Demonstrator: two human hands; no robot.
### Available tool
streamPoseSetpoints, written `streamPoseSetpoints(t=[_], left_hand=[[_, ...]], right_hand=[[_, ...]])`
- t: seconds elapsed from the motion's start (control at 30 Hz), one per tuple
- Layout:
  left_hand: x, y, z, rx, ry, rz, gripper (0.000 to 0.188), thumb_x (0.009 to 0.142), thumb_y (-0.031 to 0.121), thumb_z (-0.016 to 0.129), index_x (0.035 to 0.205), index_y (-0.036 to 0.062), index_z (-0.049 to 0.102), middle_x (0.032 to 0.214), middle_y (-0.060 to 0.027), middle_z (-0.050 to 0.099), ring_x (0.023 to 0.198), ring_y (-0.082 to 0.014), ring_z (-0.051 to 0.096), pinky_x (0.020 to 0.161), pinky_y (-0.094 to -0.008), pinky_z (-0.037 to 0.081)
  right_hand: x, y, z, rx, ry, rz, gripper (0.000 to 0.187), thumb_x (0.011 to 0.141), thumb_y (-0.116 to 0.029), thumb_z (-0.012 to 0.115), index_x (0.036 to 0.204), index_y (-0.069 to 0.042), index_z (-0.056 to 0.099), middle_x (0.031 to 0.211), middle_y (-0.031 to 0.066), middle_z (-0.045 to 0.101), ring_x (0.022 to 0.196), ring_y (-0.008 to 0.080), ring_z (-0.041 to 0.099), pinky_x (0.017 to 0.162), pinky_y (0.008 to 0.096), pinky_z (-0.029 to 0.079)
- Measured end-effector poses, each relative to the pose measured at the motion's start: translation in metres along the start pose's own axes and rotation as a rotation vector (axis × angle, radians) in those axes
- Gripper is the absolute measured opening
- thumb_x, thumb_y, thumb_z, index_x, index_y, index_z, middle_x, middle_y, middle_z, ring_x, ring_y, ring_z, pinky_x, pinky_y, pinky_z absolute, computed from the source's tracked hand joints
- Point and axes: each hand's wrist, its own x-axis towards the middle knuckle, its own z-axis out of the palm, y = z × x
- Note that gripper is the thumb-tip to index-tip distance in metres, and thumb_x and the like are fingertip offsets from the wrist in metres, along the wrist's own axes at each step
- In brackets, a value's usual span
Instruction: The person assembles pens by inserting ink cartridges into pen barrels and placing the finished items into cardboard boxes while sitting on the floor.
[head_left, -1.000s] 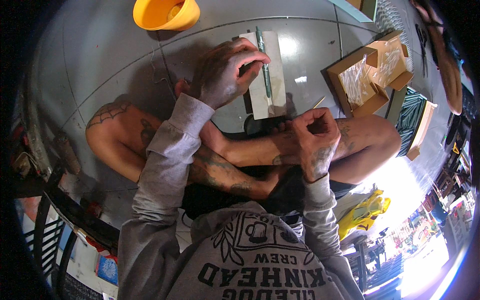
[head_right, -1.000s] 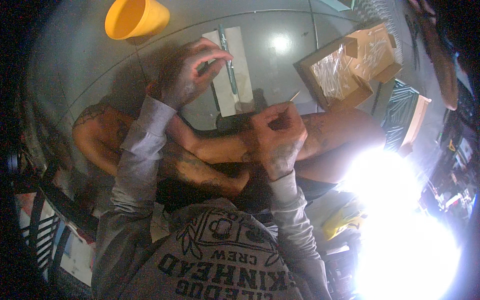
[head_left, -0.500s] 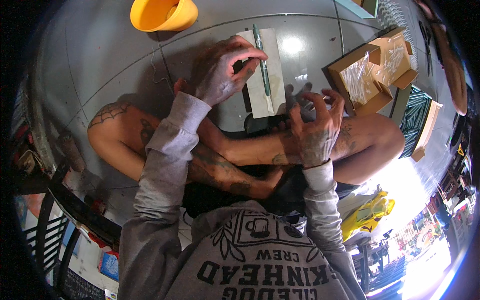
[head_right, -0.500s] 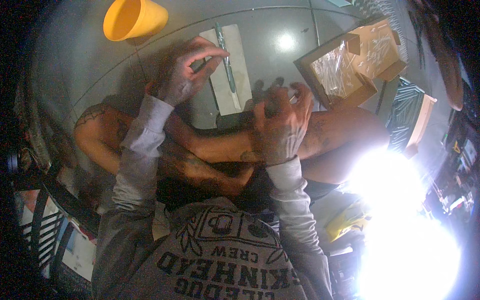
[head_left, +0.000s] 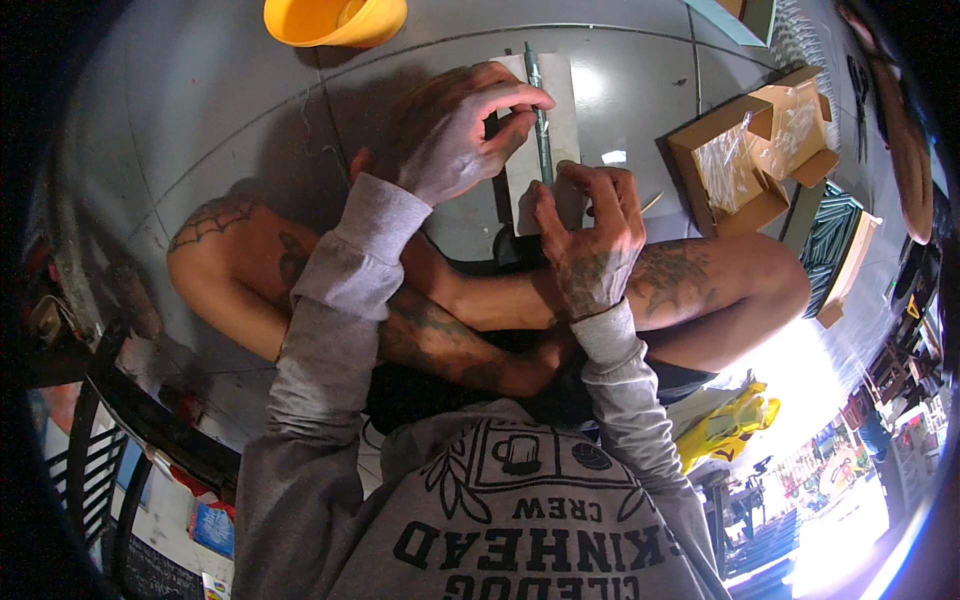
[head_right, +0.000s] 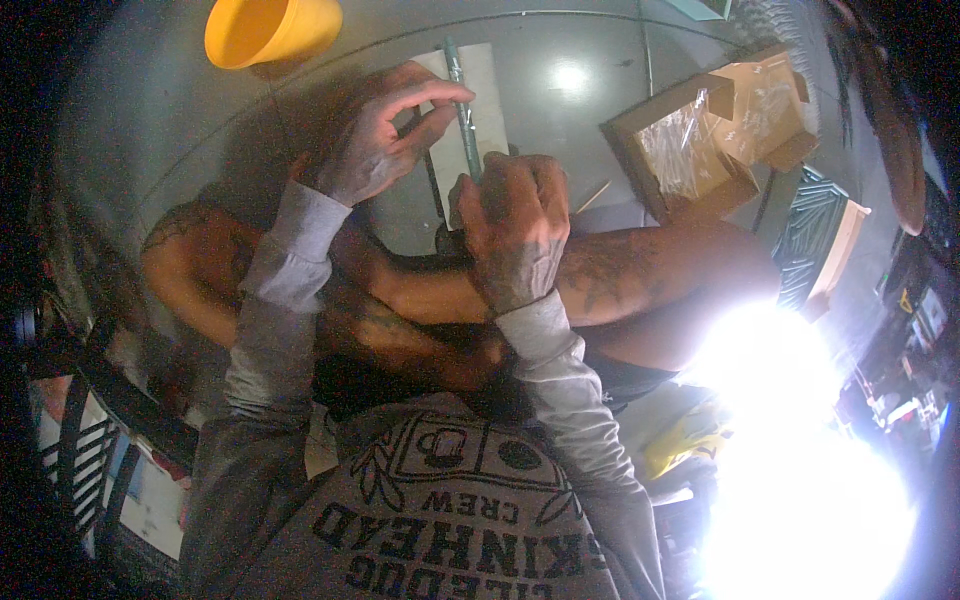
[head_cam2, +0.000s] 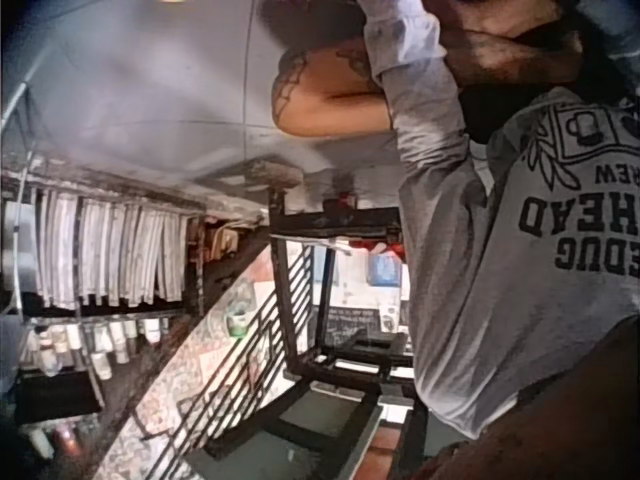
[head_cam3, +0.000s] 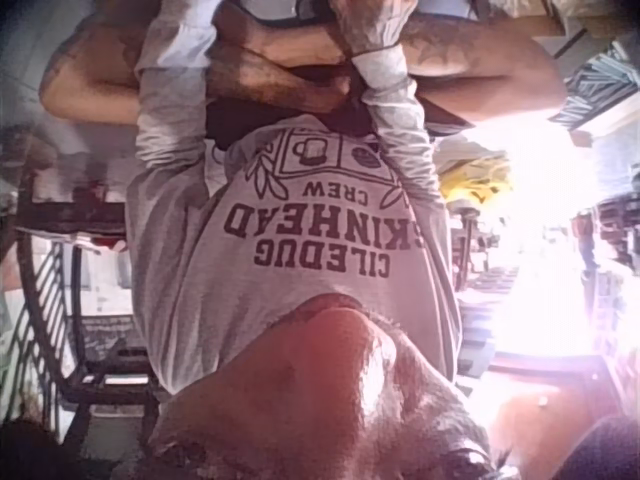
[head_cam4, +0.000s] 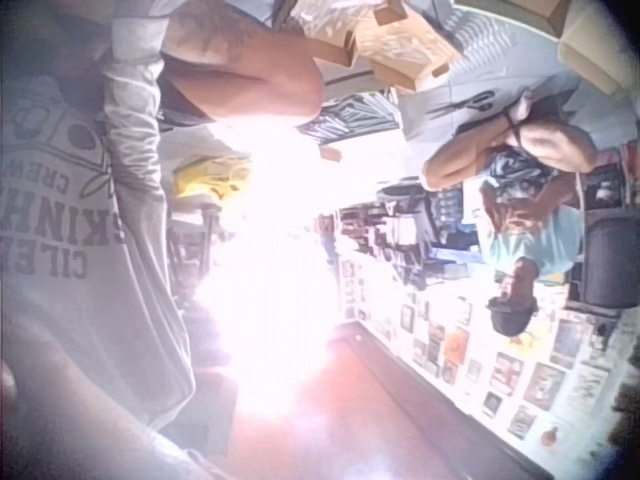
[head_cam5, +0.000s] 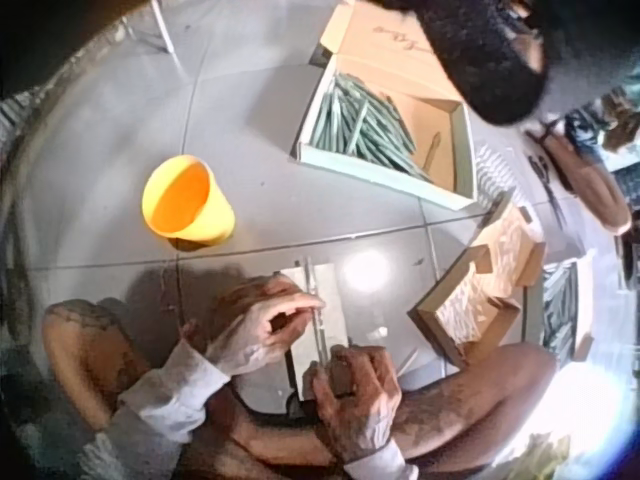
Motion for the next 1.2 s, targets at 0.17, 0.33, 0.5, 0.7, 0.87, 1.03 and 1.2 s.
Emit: streamPoseSetpoints(t=[0.17, 0.33, 0.5, 0.7, 0.87, 1.03, 1.2], left_hand=[[0.002, 0.002, -0.001, -0.053, 0.012, 0.04, 0.019, 0.094, 0.01, 0.068, 0.113, 0.0078, 0.072, 0.093, -0.0069, 0.064, 0.089, -0.0204, 0.061, 0.083, -0.0336, 0.048], [0.003, 0.0, 0.004, -0.152, 0.068, 0.099, 0.018, 0.094, 0.008, 0.068, 0.111, 0.0074, 0.072, 0.09, -0.0062, 0.062, 0.086, -0.0197, 0.06, 0.08, -0.0329, 0.048], [0.002, -0.004, 0.0, -0.034, 0.022, 0.066, 0.019, 0.093, 0.008, 0.068, 0.111, 0.0073, 0.072, 0.089, -0.0065, 0.064, 0.084, -0.0198, 0.06, 0.078, -0.0328, 0.048], [0.004, 0.004, -0.004, 0.0, 0.031, 0.048, 0.018, 0.092, 0.009, 0.069, 0.109, 0.0083, 0.072, 0.088, -0.0077, 0.065, 0.082, -0.0215, 0.063, 0.076, -0.0333, 0.05], [0.004, 0.004, -0.001, -0.058, 0.082, 0.087, 0.018, 0.09, 0.009, 0.07, 0.108, 0.0092, 0.072, 0.088, -0.0087, 0.066, 0.082, -0.0234, 0.065, 0.076, -0.0353, 0.052], [0.004, 0.002, -0.007, 0.066, 0.024, 0.074, 0.018, 0.09, 0.009, 0.07, 0.108, 0.0092, 0.072, 0.089, -0.0094, 0.067, 0.084, -0.0255, 0.066, 0.077, -0.0363, 0.052], [0.004, 0.003, -0.004, 0.017, 0.048, 0.09, 0.018, 0.09, 0.008, 0.07, 0.108, 0.0091, 0.072, 0.089, -0.0089, 0.066, 0.083, -0.0246, 0.066, 0.074, -0.0356, 0.052]], right_hand=[[-0.004, -0.009, 0.006, -0.036, 0.03, 0.08, 0.028, 0.076, -0.016, 0.082, 0.097, -0.004, 0.069, 0.092, 0.0148, 0.061, 0.085, 0.0362, 0.061, 0.077, 0.0447, 0.05], [-0.008, -0.014, 0.017, -0.094, 0.097, 0.152, 0.028, 0.074, -0.019, 0.084, 0.095, -0.007, 0.07, 0.092, 0.0133, 0.064, 0.088, 0.035, 0.06, 0.08, 0.0453, 0.049], [-0.008, -0.017, 0.019, -0.098, 0.108, 0.207, 0.027, 0.074, -0.02, 0.084, 0.094, -0.008, 0.071, 0.092, 0.0109, 0.066, 0.091, 0.0335, 0.059, 0.082, 0.045, 0.049], [-0.009, -0.017, 0.021, -0.08, 0.11, 0.259, 0.025, 0.076, -0.02, 0.083, 0.095, -0.009, 0.072, 0.092, 0.0093, 0.067, 0.09, 0.031, 0.06, 0.08, 0.0433, 0.049], [-0.008, -0.015, 0.022, -0.036, 0.098, 0.296, 0.022, 0.075, -0.02, 0.084, 0.091, -0.009, 0.073, 0.089, 0.0078, 0.067, 0.086, 0.0283, 0.06, 0.079, 0.0421, 0.049], [-0.005, -0.018, 0.021, -0.011, 0.098, 0.339, 0.019, 0.075, -0.019, 0.084, 0.089, -0.01, 0.075, 0.086, 0.0061, 0.065, 0.083, 0.0258, 0.06, 0.077, 0.0405, 0.05], [-0.003, -0.018, 0.022, -0.006, 0.106, 0.349, 0.016, 0.075, -0.017, 0.083, 0.087, -0.01, 0.075, 0.083, 0.0055, 0.064, 0.083, 0.0252, 0.06, 0.078, 0.0404, 0.049]])
